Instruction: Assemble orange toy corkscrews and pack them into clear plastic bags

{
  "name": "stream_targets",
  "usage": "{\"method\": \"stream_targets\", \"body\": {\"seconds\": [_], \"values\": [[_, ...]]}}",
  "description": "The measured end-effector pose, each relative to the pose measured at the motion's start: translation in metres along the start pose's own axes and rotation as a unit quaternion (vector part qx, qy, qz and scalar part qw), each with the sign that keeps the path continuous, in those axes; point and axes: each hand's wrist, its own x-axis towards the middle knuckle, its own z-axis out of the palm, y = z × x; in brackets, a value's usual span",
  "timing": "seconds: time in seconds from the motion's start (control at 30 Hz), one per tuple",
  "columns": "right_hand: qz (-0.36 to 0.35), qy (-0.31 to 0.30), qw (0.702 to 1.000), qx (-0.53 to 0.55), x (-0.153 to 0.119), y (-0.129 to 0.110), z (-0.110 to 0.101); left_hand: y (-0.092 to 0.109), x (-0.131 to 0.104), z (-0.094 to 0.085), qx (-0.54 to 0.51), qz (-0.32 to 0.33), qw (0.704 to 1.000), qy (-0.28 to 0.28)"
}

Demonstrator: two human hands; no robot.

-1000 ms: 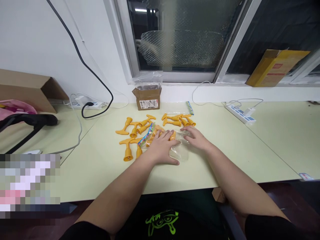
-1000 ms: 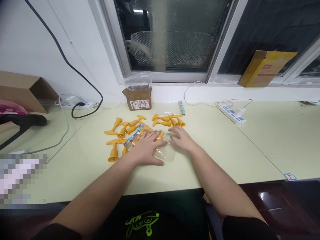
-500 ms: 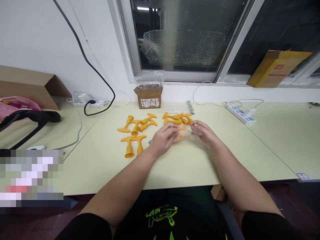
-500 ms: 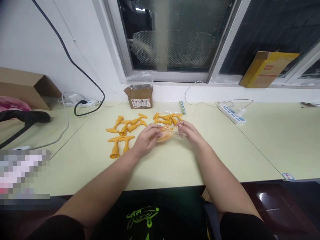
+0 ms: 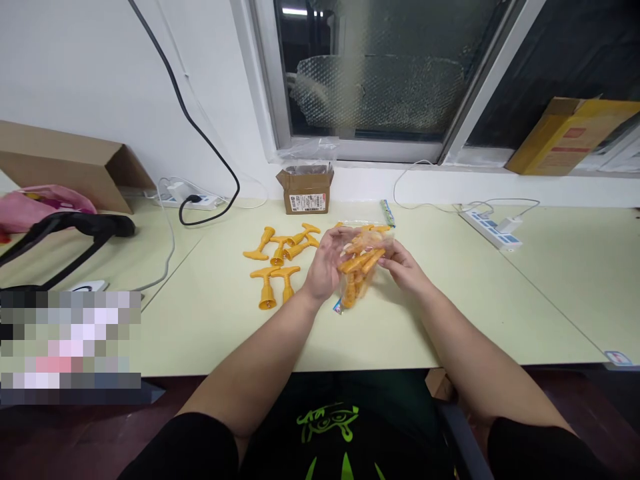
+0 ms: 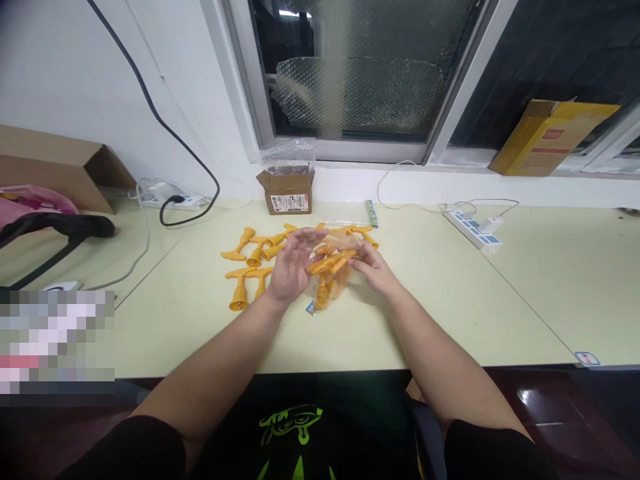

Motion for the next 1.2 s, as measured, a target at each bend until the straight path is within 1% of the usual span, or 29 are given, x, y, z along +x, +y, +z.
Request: {"method": "stream_targets", "body": {"seconds": [0.07,0.1,0.17,0.23,0.3,0.33,0.4,0.47,0.53,0.57,0.63,0.7,0.77,0.8,0.87,0.93,1.0,1.1,1.17,1.2], "values": [[-0.004,0.044,0.999,0.003,0.004,0.006,-0.004,-0.002,0.002,-0.001,-0.002,-0.032,0.999,-0.005],[-0.007,0.065,0.998,0.002,0.005,0.009,-0.005,-0.004,0.002,-0.001,0.010,-0.034,0.999,-0.010],[-0.002,0.091,0.996,-0.004,0.007,0.011,-0.006,-0.008,0.002,0.000,0.054,-0.016,0.998,-0.017],[0.026,0.093,0.995,-0.006,0.006,0.011,-0.004,-0.011,0.001,-0.001,0.118,0.003,0.993,-0.020],[0.059,0.076,0.995,0.008,0.004,0.008,0.000,-0.011,-0.001,-0.002,0.195,0.011,0.981,-0.020],[0.067,0.067,0.995,0.020,0.003,0.007,0.004,-0.010,-0.001,-0.004,0.234,0.015,0.972,-0.022],[0.057,0.053,0.996,0.048,0.002,0.004,0.011,-0.006,-0.002,-0.006,0.290,0.026,0.956,-0.029],[0.041,0.038,0.996,0.064,0.002,0.002,0.019,-0.003,-0.002,-0.008,0.280,0.017,0.958,-0.057],[0.045,0.025,0.996,0.070,0.003,0.000,0.025,-0.002,-0.002,-0.008,0.208,-0.024,0.974,-0.085],[0.062,0.021,0.995,0.077,0.003,-0.002,0.027,-0.003,-0.001,-0.007,0.172,-0.048,0.980,-0.089],[0.115,0.006,0.987,0.111,0.002,-0.007,0.027,-0.007,0.000,-0.007,0.130,-0.080,0.986,-0.067],[0.157,-0.016,0.974,0.164,0.000,-0.014,0.021,-0.012,0.002,-0.007,0.121,-0.089,0.988,-0.020],[0.166,-0.043,0.965,0.198,-0.001,-0.019,0.012,-0.017,0.005,-0.008,0.105,-0.093,0.990,0.034],[0.160,-0.051,0.966,0.197,-0.001,-0.020,0.008,-0.019,0.006,-0.009,0.085,-0.099,0.990,0.061],[0.141,-0.053,0.976,0.156,-0.001,-0.019,0.001,-0.020,0.008,-0.010,0.030,-0.123,0.986,0.109],[0.119,-0.032,0.988,0.088,-0.001,-0.014,-0.003,-0.018,0.010,-0.010,-0.021,-0.152,0.978,0.143],[0.107,-0.004,0.993,0.044,0.000,-0.008,-0.004,-0.015,0.011,-0.011,-0.045,-0.176,0.970,0.161],[0.117,0.049,0.990,0.057,0.002,-0.004,-0.008,-0.012,0.013,-0.015,-0.042,-0.187,0.966,0.174],[0.126,0.110,0.982,0.085,0.005,-0.004,-0.019,-0.013,0.014,-0.019,-0.029,-0.180,0.968,0.171],[0.130,0.147,0.976,0.094,0.007,-0.004,-0.027,-0.016,0.014,-0.021,-0.015,-0.175,0.971,0.164]]}}
